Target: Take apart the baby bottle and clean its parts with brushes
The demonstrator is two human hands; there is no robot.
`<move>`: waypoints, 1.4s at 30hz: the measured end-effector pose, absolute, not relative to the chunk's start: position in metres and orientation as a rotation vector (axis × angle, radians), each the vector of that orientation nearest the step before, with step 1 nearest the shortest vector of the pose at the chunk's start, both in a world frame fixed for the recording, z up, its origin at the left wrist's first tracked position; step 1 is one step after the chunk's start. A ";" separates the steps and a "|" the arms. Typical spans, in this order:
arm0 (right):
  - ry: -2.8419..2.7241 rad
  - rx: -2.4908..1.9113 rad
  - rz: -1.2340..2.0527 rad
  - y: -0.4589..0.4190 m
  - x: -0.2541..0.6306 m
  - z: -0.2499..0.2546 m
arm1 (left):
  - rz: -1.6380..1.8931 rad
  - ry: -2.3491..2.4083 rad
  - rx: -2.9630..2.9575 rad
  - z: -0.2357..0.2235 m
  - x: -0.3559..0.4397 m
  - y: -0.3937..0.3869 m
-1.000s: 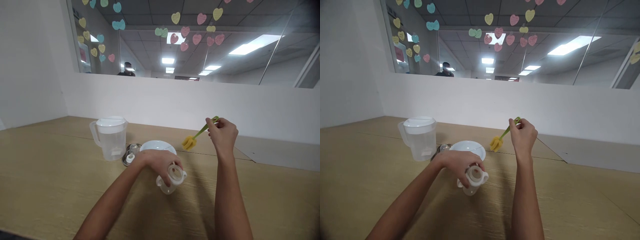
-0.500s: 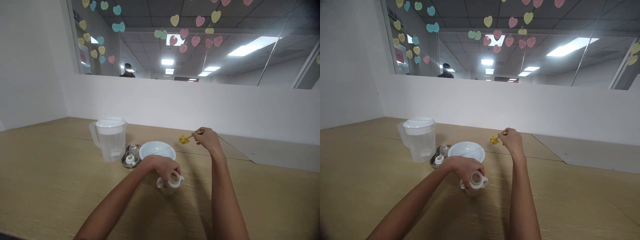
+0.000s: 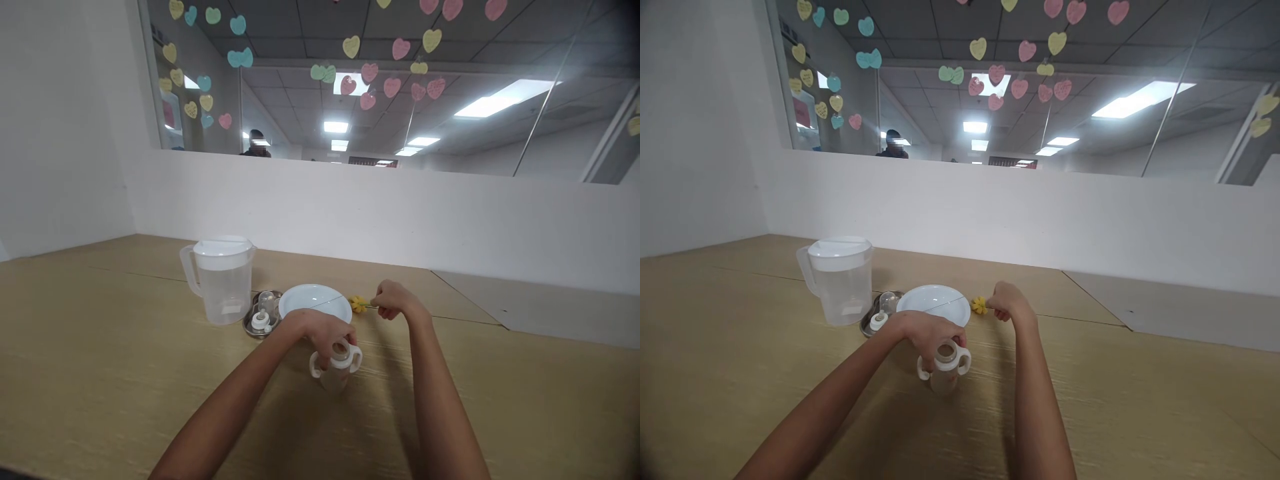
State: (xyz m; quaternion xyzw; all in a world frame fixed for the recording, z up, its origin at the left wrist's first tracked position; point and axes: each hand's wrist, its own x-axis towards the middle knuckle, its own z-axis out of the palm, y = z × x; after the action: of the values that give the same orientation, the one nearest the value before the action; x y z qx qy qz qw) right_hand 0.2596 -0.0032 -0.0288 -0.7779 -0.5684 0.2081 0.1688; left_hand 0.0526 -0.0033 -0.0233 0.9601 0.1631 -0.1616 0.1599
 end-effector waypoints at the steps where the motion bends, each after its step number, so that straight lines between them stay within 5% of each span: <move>1: -1.633 -2.239 0.649 -0.002 0.260 -0.032 | -0.454 0.470 2.732 -0.023 0.052 -0.002; 12: -1.691 -2.442 1.028 0.027 0.272 -0.079 | -0.433 0.472 2.681 -0.019 0.048 -0.001; 29: -1.757 -2.513 1.119 0.041 0.277 -0.104 | -0.318 0.508 2.730 -0.008 0.037 -0.003; 35: -1.775 -2.498 1.169 0.040 0.271 -0.103 | 0.345 0.689 2.583 0.035 -0.018 -0.003; 42: -1.756 -2.525 1.200 0.038 0.257 -0.101 | 2.144 1.264 1.797 0.030 -0.109 0.071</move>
State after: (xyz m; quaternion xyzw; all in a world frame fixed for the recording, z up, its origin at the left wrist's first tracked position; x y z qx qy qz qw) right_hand 0.2575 0.0385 -0.1011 -0.7624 -0.5302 0.3622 -0.0797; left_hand -0.1094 0.0707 0.0297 0.5850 0.4116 0.6979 0.0360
